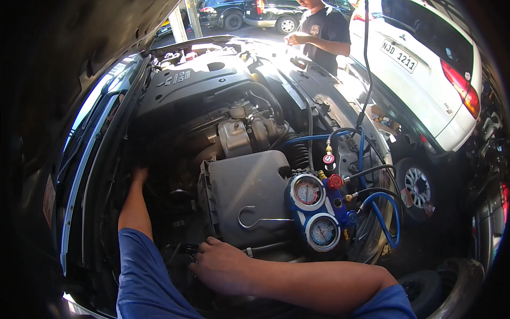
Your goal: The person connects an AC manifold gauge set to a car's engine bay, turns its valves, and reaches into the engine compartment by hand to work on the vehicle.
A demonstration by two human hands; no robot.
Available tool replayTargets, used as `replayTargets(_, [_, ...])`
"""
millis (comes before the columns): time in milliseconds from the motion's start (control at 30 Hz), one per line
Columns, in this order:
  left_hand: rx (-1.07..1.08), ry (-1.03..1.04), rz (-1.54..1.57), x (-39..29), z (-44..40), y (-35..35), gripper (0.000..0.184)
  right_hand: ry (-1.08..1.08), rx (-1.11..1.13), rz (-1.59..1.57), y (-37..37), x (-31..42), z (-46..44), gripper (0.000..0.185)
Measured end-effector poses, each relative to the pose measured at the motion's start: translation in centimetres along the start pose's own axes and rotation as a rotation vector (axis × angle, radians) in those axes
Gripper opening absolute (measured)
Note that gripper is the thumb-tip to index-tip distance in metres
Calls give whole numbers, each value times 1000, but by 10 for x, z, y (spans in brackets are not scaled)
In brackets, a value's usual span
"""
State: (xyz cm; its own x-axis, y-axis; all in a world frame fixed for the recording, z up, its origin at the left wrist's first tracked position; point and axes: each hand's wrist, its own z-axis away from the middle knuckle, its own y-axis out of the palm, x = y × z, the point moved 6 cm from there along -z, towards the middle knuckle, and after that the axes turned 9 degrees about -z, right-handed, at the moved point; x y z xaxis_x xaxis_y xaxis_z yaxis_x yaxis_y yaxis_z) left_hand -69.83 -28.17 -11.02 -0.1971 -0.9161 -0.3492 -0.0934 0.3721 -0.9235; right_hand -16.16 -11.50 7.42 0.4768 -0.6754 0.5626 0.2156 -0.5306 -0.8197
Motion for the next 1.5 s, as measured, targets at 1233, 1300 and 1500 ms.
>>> replayTargets(1233, [-93, 150, -176, 1, -5, 5, 57, -3, 2, 17, 0, 0, 0, 23])
replayTargets(1300, [-92, 179, -164, 2, -6, 6, 59, 0, 15, 17, -2, 1, 0, 23])
replayTargets(1500, [-36, 82, -206, 18, -20, 18, 71, -9, -14, 13, 2, -1, 1, 23])
